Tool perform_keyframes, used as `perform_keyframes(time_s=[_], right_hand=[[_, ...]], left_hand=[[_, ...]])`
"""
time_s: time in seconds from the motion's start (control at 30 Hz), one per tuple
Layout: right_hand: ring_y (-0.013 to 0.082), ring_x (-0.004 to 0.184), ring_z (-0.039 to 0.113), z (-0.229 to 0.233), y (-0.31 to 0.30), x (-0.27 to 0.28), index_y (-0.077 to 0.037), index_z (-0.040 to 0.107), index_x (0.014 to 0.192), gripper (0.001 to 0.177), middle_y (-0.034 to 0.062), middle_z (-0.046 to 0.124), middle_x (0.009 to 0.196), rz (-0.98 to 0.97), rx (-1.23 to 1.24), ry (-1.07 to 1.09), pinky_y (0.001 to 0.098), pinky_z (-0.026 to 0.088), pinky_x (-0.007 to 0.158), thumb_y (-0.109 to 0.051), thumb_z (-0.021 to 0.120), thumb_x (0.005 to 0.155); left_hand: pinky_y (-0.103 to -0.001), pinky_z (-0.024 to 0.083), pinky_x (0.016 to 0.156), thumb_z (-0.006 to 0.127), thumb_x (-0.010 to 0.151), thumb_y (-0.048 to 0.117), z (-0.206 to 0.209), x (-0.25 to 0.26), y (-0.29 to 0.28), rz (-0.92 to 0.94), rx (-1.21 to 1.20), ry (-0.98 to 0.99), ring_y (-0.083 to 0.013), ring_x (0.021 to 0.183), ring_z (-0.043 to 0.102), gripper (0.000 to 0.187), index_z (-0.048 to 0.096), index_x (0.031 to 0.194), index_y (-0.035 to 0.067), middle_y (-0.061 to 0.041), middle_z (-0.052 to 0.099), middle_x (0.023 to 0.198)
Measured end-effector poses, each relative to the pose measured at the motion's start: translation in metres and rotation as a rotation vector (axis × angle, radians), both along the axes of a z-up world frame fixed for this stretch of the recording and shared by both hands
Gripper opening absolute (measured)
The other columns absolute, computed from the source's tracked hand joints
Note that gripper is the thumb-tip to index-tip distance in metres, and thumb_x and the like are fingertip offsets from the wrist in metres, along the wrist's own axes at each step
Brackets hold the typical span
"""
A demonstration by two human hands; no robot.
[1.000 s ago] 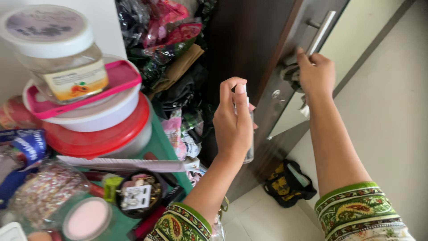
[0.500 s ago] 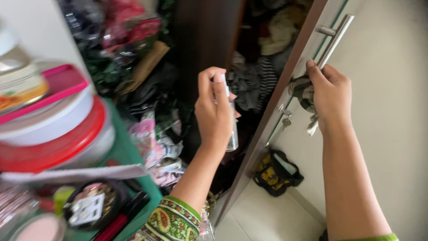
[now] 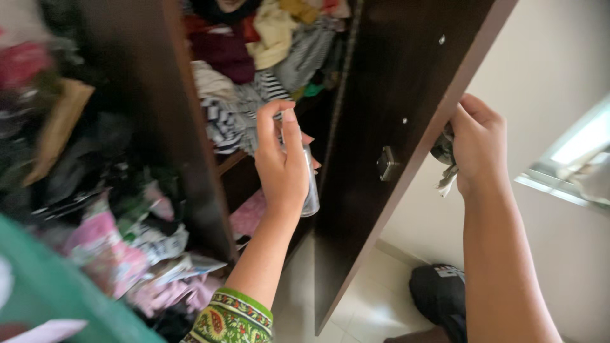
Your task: The person sprays a cleaning solution onto a dark brown wardrobe door and wipes it with a cloth. They repeatedly spray and wipe different sections of the wardrobe surface.
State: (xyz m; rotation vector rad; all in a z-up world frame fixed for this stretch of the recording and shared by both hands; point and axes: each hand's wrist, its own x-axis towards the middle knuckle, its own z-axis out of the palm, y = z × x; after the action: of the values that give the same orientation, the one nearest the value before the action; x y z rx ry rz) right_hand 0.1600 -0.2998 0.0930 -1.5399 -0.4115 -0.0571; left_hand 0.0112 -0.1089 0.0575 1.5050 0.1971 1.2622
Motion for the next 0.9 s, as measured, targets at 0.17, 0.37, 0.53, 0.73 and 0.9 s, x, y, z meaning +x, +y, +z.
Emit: perform_keyframes(time_s=[0.17,0.37,0.53,0.73,0.9], right_hand=[[0.0076,0.076,0.06,-0.012,-0.043,0.024,-0.002,0.072,0.108,0.022,0.0013,0.07,0.087,-0.188,-0.038,-0.102,0.0227,0.046,0.068,-0.015,0.059,0.096],[0.0065,0.073,0.054,-0.015,-0.103,0.019,-0.002,0.077,0.108,0.035,0.0007,0.065,0.083,-0.433,-0.027,-0.172,0.022,0.042,0.068,-0.037,0.067,0.108],[0.0054,0.063,0.053,-0.013,-0.118,0.028,-0.003,0.077,0.102,0.036,-0.0002,0.064,0.075,-0.446,-0.194,-0.069,0.0227,0.042,0.058,-0.038,0.079,0.095],[0.0071,0.061,0.056,-0.008,-0.119,0.055,-0.003,0.079,0.105,0.035,0.0024,0.067,0.076,-0.558,-0.335,-0.077,0.0224,0.043,0.055,-0.031,0.086,0.086],[0.0069,0.067,0.061,-0.017,-0.131,0.087,-0.004,0.079,0.107,0.036,0.0016,0.071,0.083,-0.606,-0.284,-0.086,0.0217,0.048,0.061,-0.032,0.086,0.086]], left_hand=[[-0.026,0.051,0.043,0.047,0.108,0.033,-0.005,0.036,-0.013,-0.069,-0.091,0.08,-0.0116,0.049,0.059,0.03,0.056,0.126,0.011,-0.005,0.058,0.077],[-0.027,0.051,0.043,0.047,0.111,0.031,-0.01,0.082,-0.027,-0.083,-0.024,0.042,-0.0126,0.049,0.06,0.029,0.056,0.127,0.009,-0.006,0.058,0.076],[-0.027,0.05,0.042,0.046,0.109,0.031,-0.013,0.116,-0.044,-0.137,-0.07,0.049,-0.0126,0.046,0.06,0.028,0.054,0.126,0.009,-0.005,0.06,0.075],[-0.026,0.051,0.043,0.046,0.11,0.032,-0.012,0.145,-0.053,-0.195,-0.082,0.046,-0.012,0.048,0.06,0.028,0.054,0.126,0.01,-0.005,0.059,0.076],[-0.026,0.05,0.043,0.047,0.11,0.031,-0.011,0.177,-0.042,-0.237,-0.026,0.039,-0.0113,0.048,0.061,0.027,0.056,0.126,0.011,-0.005,0.059,0.076]])
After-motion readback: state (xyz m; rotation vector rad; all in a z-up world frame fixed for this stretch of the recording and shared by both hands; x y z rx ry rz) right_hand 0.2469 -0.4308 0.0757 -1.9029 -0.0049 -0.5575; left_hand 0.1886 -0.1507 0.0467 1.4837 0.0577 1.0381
